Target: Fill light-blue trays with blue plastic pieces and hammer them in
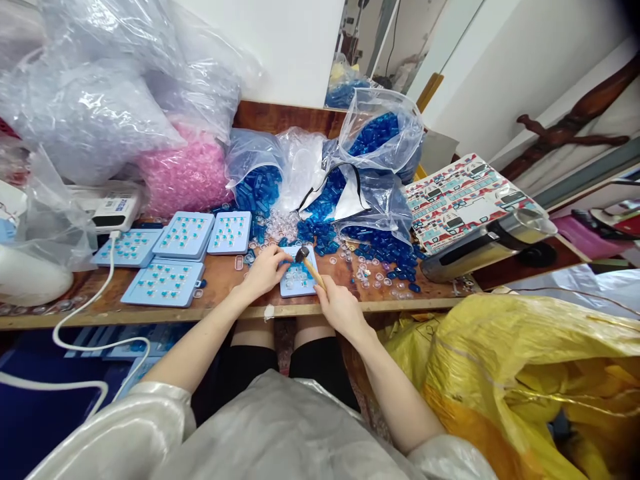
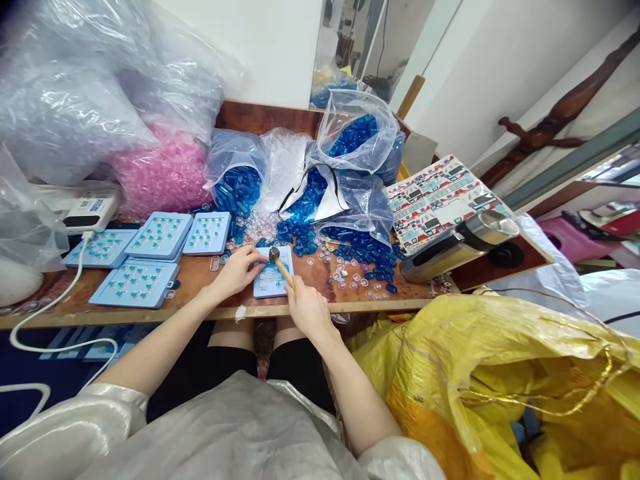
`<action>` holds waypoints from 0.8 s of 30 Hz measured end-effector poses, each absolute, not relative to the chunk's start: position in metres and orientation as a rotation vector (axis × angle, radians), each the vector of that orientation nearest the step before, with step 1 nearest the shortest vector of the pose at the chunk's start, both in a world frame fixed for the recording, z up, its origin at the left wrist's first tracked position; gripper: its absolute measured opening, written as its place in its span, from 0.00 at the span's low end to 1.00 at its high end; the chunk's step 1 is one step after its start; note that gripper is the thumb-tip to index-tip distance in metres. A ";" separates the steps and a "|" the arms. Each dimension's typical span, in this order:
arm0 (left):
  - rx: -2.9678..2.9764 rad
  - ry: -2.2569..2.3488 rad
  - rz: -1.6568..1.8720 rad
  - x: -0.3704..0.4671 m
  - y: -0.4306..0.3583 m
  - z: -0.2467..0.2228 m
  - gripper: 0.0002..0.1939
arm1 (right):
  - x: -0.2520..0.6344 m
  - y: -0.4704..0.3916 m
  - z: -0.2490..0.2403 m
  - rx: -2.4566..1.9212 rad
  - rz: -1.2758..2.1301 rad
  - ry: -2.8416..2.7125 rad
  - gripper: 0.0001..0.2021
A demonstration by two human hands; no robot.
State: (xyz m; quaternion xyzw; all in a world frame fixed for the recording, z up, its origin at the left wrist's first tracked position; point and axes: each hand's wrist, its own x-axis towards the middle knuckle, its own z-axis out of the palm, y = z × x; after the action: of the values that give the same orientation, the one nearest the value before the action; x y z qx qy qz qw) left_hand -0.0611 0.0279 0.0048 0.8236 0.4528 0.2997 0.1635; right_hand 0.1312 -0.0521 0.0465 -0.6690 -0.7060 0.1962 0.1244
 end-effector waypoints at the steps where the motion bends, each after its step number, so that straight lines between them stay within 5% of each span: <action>1: 2.366 1.290 0.838 -0.061 0.028 0.004 0.08 | 0.131 -0.051 0.045 -1.965 0.583 -2.065 0.13; 8: 2.480 1.617 0.794 -0.080 0.057 0.012 0.15 | 0.140 -0.058 0.043 -1.768 0.679 -1.873 0.17; 15: 2.671 1.761 0.172 -0.102 0.103 0.024 0.17 | 0.147 -0.068 0.039 -1.732 0.752 -1.780 0.18; 24: 1.900 1.376 0.917 -0.087 0.054 0.038 0.11 | 0.157 -0.075 0.035 -1.744 0.797 -1.671 0.15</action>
State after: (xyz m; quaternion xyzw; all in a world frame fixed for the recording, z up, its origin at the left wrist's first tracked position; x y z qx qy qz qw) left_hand -0.0871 0.0535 0.0382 0.7181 0.5200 0.3465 0.3065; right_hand 0.1568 -0.0751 0.0346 -0.6553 -0.6279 0.2996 0.2943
